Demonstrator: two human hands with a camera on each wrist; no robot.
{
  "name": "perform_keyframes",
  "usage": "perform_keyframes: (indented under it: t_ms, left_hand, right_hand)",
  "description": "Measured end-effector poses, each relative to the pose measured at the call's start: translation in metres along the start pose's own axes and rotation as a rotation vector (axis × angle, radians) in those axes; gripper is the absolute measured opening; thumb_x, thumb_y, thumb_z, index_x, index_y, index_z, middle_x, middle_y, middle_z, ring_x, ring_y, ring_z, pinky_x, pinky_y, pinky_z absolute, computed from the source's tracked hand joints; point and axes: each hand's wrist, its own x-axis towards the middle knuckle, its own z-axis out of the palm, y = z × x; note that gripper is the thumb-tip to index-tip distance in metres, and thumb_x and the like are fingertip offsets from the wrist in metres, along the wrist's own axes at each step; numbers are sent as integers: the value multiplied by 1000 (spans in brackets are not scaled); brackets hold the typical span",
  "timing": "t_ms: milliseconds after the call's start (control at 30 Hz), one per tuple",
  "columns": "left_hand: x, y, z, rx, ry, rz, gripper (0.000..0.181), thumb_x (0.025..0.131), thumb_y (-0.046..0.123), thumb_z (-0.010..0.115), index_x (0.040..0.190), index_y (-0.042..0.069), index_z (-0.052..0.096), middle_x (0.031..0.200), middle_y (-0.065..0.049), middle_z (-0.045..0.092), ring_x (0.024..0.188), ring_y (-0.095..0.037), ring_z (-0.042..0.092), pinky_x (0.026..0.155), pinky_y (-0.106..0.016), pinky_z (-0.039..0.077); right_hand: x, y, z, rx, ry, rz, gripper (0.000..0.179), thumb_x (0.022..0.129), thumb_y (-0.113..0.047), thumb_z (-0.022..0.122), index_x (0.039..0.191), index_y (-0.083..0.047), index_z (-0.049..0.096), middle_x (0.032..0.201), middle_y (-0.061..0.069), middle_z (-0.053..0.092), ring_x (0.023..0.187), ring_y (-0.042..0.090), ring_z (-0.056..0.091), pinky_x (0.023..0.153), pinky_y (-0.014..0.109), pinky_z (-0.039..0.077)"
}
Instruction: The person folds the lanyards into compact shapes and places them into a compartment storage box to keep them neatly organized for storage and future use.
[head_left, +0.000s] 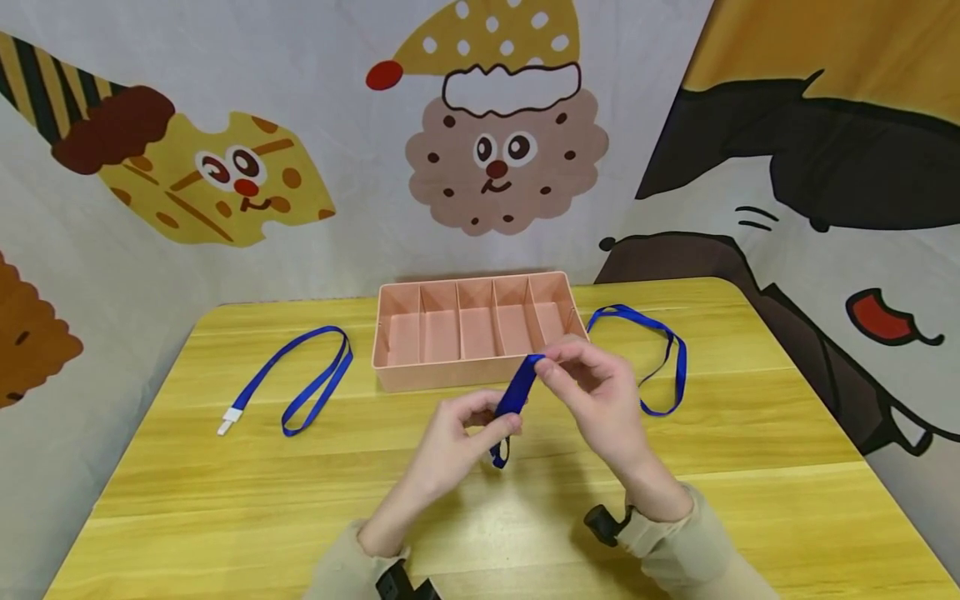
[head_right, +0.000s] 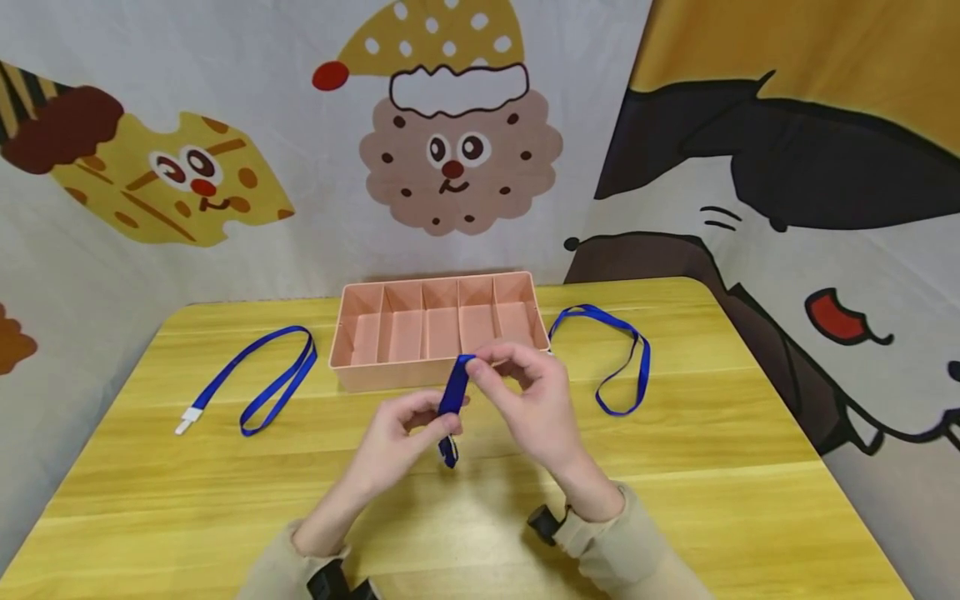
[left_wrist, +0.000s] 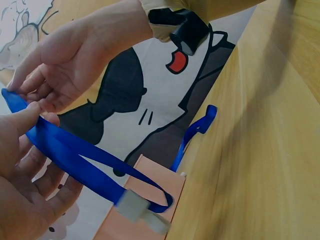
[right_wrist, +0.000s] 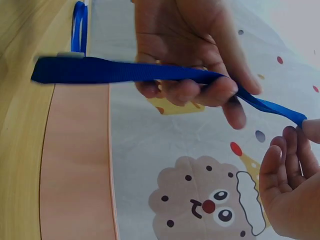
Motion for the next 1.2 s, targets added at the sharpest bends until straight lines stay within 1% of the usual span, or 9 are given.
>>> perform_keyframes:
  t_ms: [167,300,467,600,767,867,967,1067,1200]
  left_hand:
    - [2,-4,1,44,-22,2,18,98,16,74,112,4,78,95,-17,78,79,-2,63,75,-22,56]
    - [3,-8,2,82,-32,23,13,98,17,75,105,7,79,95,-11,78,78,-2,59,71,-21,53]
    - [2,-10,3,91,-48,1,15,102,21,70,96,8,74,82,-7,70,71,-3,53,64,-19,46]
    - [1,-10,3,60,-68,-35,18,105,22,66,105,5,72,82,-7,66,67,-4,51,60,-18,43]
    - [2,-10,3,11,-54,-41,26,109,20,57,122,4,73,84,-5,61,67,-5,47,59,-17,39]
    - [3,-10,4,-26,-49,-19,33,114,20,46,121,1,72,80,-8,57,67,-6,46,57,-19,37]
    - [5,-9,5,-48,-49,9,40,115,20,40,106,-2,71,81,-14,58,67,-6,46,57,-19,38]
    - [5,-9,4,-64,-46,26,39,114,18,44,99,-5,70,85,-22,64,69,-4,49,60,-17,42]
    - [3,-9,2,-96,-47,44,31,111,13,51,105,-8,73,90,-29,67,75,-2,58,68,-17,53]
  right_hand:
    - [2,-3,-6,69,33,50,32,98,14,59,100,-14,75,95,-10,73,82,4,68,78,18,59]
    - [5,-6,-10,83,71,76,34,99,13,58,98,-16,75,93,-10,73,81,3,69,76,19,59]
    - [8,-10,-13,65,144,128,30,101,8,58,95,-16,75,88,-10,74,78,5,68,74,21,59]
    - [9,-11,-16,60,172,153,25,103,5,58,96,-14,75,87,-8,74,77,8,68,74,22,60]
    - [11,-9,-19,82,197,172,23,104,2,58,96,-13,74,88,-8,75,76,8,70,75,22,61]
    - [13,-8,-21,102,208,182,22,105,0,58,96,-12,73,88,-8,76,76,7,71,73,22,61]
    - [14,-7,-22,123,209,196,21,106,-2,57,96,-12,73,87,-8,76,78,6,71,72,22,61]
    - [14,-6,-22,134,205,206,20,107,-3,56,97,-12,72,86,-8,75,79,6,70,72,21,61]
    - [15,-6,-23,164,200,202,20,108,-4,55,98,-12,70,85,-8,74,78,5,69,72,21,61]
